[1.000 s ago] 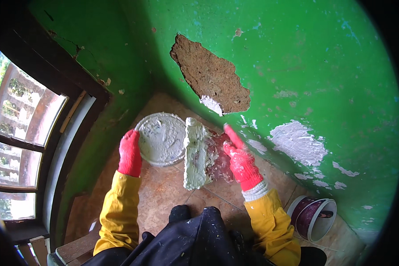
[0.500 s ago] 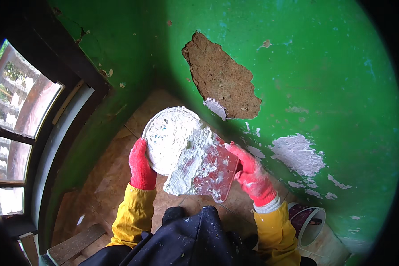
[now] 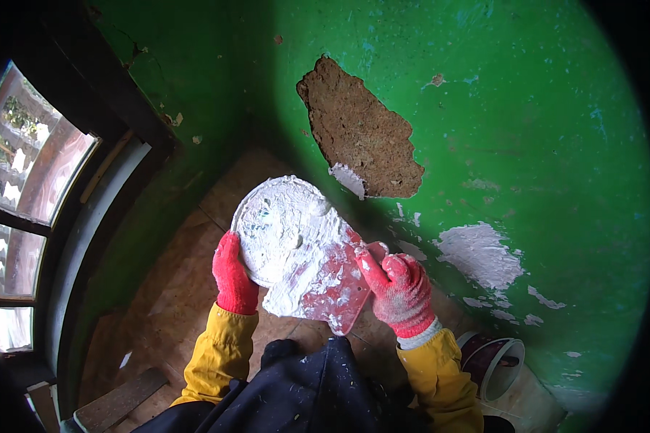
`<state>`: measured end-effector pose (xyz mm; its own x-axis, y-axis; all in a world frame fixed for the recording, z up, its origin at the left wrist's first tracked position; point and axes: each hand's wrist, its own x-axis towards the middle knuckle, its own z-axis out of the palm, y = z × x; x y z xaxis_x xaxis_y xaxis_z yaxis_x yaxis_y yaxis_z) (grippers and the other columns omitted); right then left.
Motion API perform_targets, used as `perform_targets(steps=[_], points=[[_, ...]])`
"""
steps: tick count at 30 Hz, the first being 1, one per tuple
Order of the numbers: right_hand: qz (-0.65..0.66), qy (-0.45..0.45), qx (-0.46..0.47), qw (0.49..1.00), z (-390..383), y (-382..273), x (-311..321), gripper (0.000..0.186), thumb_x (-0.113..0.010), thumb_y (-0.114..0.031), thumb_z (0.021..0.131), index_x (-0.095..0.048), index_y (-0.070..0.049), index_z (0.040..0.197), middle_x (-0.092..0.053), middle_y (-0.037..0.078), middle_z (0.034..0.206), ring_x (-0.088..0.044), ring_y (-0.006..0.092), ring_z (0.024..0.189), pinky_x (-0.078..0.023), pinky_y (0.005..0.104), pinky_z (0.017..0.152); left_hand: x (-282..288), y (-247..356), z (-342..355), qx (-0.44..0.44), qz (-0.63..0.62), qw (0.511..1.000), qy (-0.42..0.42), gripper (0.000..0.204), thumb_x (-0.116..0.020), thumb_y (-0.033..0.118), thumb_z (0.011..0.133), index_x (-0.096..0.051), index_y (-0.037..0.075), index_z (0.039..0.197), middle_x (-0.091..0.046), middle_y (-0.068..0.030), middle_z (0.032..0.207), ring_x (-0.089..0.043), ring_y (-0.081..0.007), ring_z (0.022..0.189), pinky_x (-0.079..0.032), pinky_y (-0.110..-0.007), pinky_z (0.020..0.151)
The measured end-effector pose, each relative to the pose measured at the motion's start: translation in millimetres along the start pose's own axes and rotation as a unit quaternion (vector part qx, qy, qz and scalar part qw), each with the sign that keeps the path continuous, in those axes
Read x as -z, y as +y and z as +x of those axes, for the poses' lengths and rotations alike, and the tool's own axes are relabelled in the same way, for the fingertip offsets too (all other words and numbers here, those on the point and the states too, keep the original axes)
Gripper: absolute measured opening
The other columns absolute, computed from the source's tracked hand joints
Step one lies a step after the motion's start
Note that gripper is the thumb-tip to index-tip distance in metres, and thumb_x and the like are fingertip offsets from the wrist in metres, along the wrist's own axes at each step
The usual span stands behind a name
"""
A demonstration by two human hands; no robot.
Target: The person applies plaster onto a damaged wall using a putty knife, scoops more plaster compound from a bucket, and spreads it across the exposed wall section with the putty knife.
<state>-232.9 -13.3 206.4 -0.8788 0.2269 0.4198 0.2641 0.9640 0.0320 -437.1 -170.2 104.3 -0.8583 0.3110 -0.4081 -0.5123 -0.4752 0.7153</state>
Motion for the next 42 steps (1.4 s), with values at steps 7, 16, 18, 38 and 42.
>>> perform_targets(steps=[7,16,18,38,42], points=[[0.071,-0.002,-0.099,0.992,28.1,9.5,-41.7,0.031,-0.064,-0.006,0.07,-0.063,-0.01,0.1,-0.054,0.009,0.088,-0.055,0.0269,0.083,-0.045,0.0373,0.07,27.5,-36.0,41.5,-0.007,0.089,0.996,0.028,0.033,-0.048,0.019,0.09,-0.053,-0.003,0.114,-0.059,-0.0109,0.106,-0.055,-0.0171,0.095,-0.042,-0.029,0.086],[0.248,0.008,-0.271,0.93,75.5,-12.6,-107.2,0.015,-0.055,-0.013,0.081,-0.061,-0.003,0.091,-0.059,0.015,0.088,-0.059,0.032,0.081,-0.045,0.0405,0.071,53.1,-57.1,82.1,-0.004,0.091,0.994,0.065,0.036,-0.047,0.021,0.091,-0.052,-0.004,0.116,-0.06,-0.0119,0.106,-0.056,-0.0176,0.095,-0.042,-0.029,0.085],[0.232,0.007,-0.243,0.942,87.1,-20.1,-121.0,0.016,-0.055,-0.013,0.082,-0.06,-0.003,0.092,-0.06,0.015,0.089,-0.058,0.0323,0.082,-0.045,0.0408,0.072,60.3,-60.5,90.2,0.001,0.107,0.992,0.069,0.036,-0.047,0.021,0.091,-0.052,-0.004,0.117,-0.06,-0.0123,0.107,-0.056,-0.0182,0.096,-0.042,-0.03,0.086],[-0.012,-0.046,-0.214,0.976,133.1,-46.3,-141.3,0.016,-0.056,-0.019,0.078,-0.063,-0.005,0.075,-0.055,0.018,0.088,-0.056,0.0385,0.075,-0.043,0.0482,0.064,61.5,-45.0,137.5,0.009,0.127,0.991,0.033,0.039,-0.048,0.021,0.092,-0.048,-0.005,0.12,-0.058,-0.0115,0.112,-0.053,-0.0173,0.102,-0.04,-0.028,0.09],[0.085,0.005,-0.189,0.978,137.2,-57.4,-136.4,0.015,-0.056,-0.018,0.078,-0.062,-0.004,0.077,-0.057,0.019,0.088,-0.056,0.0385,0.077,-0.044,0.0469,0.066,68.4,-41.6,139.6,0.008,0.163,0.986,0.041,0.039,-0.049,0.021,0.091,-0.048,-0.005,0.12,-0.058,-0.0116,0.112,-0.053,-0.0177,0.102,-0.039,-0.028,0.09]])
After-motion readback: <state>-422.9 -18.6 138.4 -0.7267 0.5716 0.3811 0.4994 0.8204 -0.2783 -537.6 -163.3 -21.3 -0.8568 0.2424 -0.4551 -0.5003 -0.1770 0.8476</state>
